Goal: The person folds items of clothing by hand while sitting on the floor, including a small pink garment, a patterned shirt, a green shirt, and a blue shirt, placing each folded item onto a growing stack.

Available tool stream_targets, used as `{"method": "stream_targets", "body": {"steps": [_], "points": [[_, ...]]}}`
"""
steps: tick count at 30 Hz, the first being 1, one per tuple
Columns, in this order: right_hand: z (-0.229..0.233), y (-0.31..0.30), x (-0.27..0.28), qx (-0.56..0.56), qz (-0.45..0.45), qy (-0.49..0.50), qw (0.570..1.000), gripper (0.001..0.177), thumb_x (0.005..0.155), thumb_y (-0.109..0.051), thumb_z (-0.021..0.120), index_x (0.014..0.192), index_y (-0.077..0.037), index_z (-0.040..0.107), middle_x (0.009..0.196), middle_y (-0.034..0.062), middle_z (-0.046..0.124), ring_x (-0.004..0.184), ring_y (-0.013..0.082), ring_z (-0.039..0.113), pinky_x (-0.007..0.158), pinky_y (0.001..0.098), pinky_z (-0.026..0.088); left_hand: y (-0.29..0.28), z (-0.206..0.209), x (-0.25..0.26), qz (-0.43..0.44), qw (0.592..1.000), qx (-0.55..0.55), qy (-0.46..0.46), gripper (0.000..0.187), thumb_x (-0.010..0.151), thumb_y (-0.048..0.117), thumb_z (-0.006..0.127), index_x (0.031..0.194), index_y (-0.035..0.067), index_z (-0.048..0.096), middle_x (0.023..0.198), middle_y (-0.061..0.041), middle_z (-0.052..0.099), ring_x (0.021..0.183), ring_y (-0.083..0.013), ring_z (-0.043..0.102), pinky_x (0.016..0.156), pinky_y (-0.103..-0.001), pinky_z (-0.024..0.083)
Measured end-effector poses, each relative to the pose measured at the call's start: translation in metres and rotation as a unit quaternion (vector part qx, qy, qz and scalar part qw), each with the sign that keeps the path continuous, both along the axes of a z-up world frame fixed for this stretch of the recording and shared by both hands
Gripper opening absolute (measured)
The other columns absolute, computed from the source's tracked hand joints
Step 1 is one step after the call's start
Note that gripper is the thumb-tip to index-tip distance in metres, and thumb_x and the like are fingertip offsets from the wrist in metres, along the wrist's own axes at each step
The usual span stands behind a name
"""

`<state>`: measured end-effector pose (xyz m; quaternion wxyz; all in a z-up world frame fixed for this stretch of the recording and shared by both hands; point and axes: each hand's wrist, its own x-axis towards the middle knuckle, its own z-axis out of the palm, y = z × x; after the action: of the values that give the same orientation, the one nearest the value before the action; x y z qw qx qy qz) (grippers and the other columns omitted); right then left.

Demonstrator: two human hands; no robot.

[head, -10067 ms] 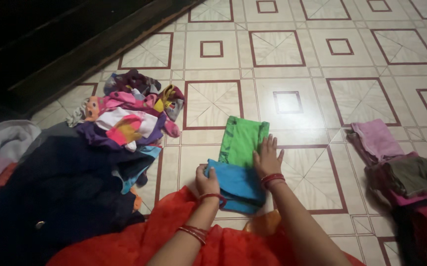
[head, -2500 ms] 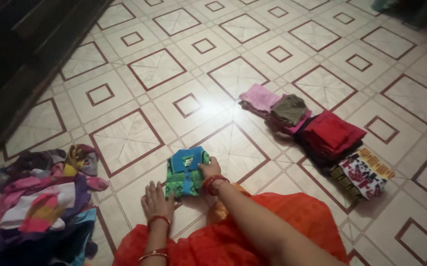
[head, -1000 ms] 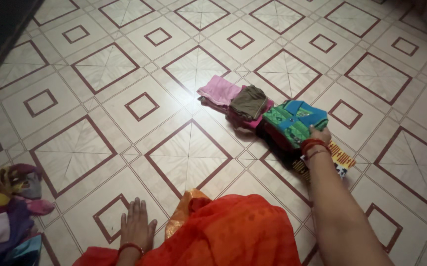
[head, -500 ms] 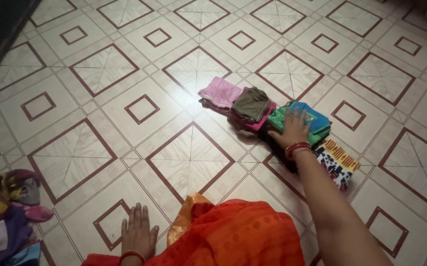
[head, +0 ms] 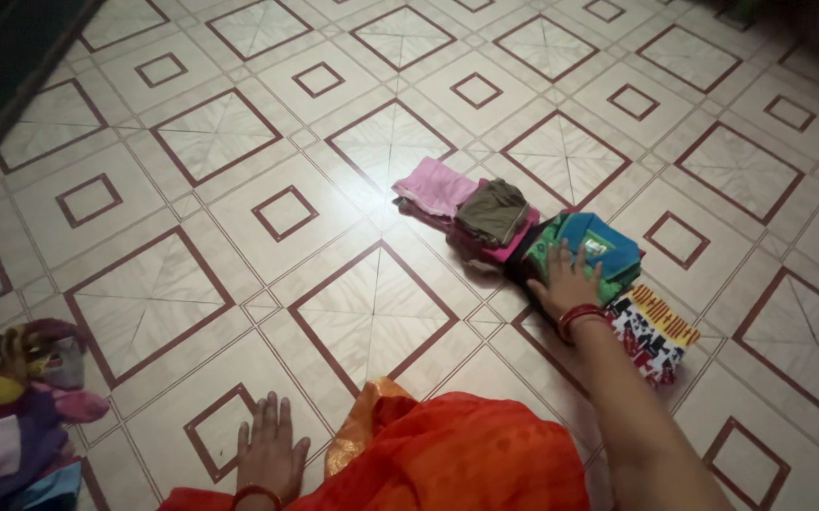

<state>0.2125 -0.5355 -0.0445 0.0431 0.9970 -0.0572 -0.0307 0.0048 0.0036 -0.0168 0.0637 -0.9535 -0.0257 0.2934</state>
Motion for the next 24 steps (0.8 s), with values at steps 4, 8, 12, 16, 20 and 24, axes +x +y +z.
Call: {"method": "stream_targets", "body": {"steps": [4, 8, 12, 16, 20, 24], "points": [[-0.012, -0.012, 0.018, 0.040, -0.018, 0.021, 0.999, 0.086, 0.097, -0.065, 0.044, 0.163, -0.020, 0.011, 0.171, 0.0076, 0.006, 0.156, 0.0388, -0.001, 0.120, 0.0678, 0.006, -0.003, 0.006, 0.003, -0.001, 1.000, 0.004, 0.029, 0.077, 0.105, 0.053, 0.029, 0.164, 0.015, -0.002, 0.173, -0.006, -0.009, 0.159, -0.0210, -0.007, 0.127, -0.045, 0.003], [-0.016, -0.022, 0.043, 0.167, -0.044, 0.018, 0.985, 0.072, 0.100, -0.055, 0.044, 0.161, -0.021, 0.028, 0.175, 0.0056, 0.012, 0.156, 0.0433, 0.009, 0.122, 0.0653, 0.016, -0.003, 0.010, 0.000, -0.005, 1.000, -0.001, 0.002, 0.078, 0.105, 0.054, 0.032, 0.165, 0.016, -0.001, 0.173, -0.006, -0.006, 0.159, -0.0221, -0.005, 0.128, -0.046, 0.004], [0.010, 0.011, 0.039, 0.180, 0.103, -0.227, 0.952, 0.072, 0.095, -0.044, 0.067, 0.153, -0.009, 0.043, 0.169, 0.0202, 0.016, 0.161, 0.0426, 0.019, 0.132, 0.0556, 0.017, 0.000, 0.009, -0.002, -0.003, 0.999, -0.026, -0.027, 0.078, 0.105, 0.052, 0.036, 0.164, 0.016, 0.001, 0.174, -0.006, -0.005, 0.160, -0.0230, -0.005, 0.128, -0.046, 0.005], [0.094, 0.107, 0.003, 0.419, 0.097, -0.102, 0.897, 0.071, 0.094, -0.043, 0.064, 0.154, -0.012, 0.042, 0.170, 0.0153, 0.010, 0.158, 0.0365, 0.021, 0.127, 0.0516, 0.022, 0.003, 0.000, 0.001, 0.005, 0.999, -0.048, -0.025, 0.079, 0.105, 0.050, 0.038, 0.165, 0.015, 0.001, 0.174, -0.007, -0.005, 0.160, -0.0232, -0.004, 0.128, -0.046, 0.007], [0.209, 0.214, -0.073, 0.631, 0.092, 0.137, 0.758, 0.071, 0.092, -0.042, 0.061, 0.154, -0.016, 0.040, 0.172, 0.0088, 0.003, 0.154, 0.0283, 0.024, 0.122, 0.0462, 0.029, 0.008, -0.009, 0.001, 0.028, 0.991, -0.118, -0.060, 0.085, 0.100, 0.052, 0.050, 0.164, 0.014, 0.010, 0.174, -0.006, 0.001, 0.160, -0.0225, 0.001, 0.129, -0.048, 0.009], [0.240, 0.292, -0.127, 0.696, 0.109, 0.266, 0.659, 0.066, 0.094, -0.042, 0.058, 0.154, -0.017, 0.046, 0.168, 0.0109, 0.032, 0.155, 0.0262, 0.025, 0.122, 0.0464, 0.026, 0.008, -0.028, -0.006, 0.026, 0.983, -0.162, -0.086, 0.088, 0.096, 0.049, 0.060, 0.162, 0.010, 0.018, 0.172, -0.008, 0.010, 0.159, -0.0261, 0.008, 0.126, -0.054, 0.016]]}}
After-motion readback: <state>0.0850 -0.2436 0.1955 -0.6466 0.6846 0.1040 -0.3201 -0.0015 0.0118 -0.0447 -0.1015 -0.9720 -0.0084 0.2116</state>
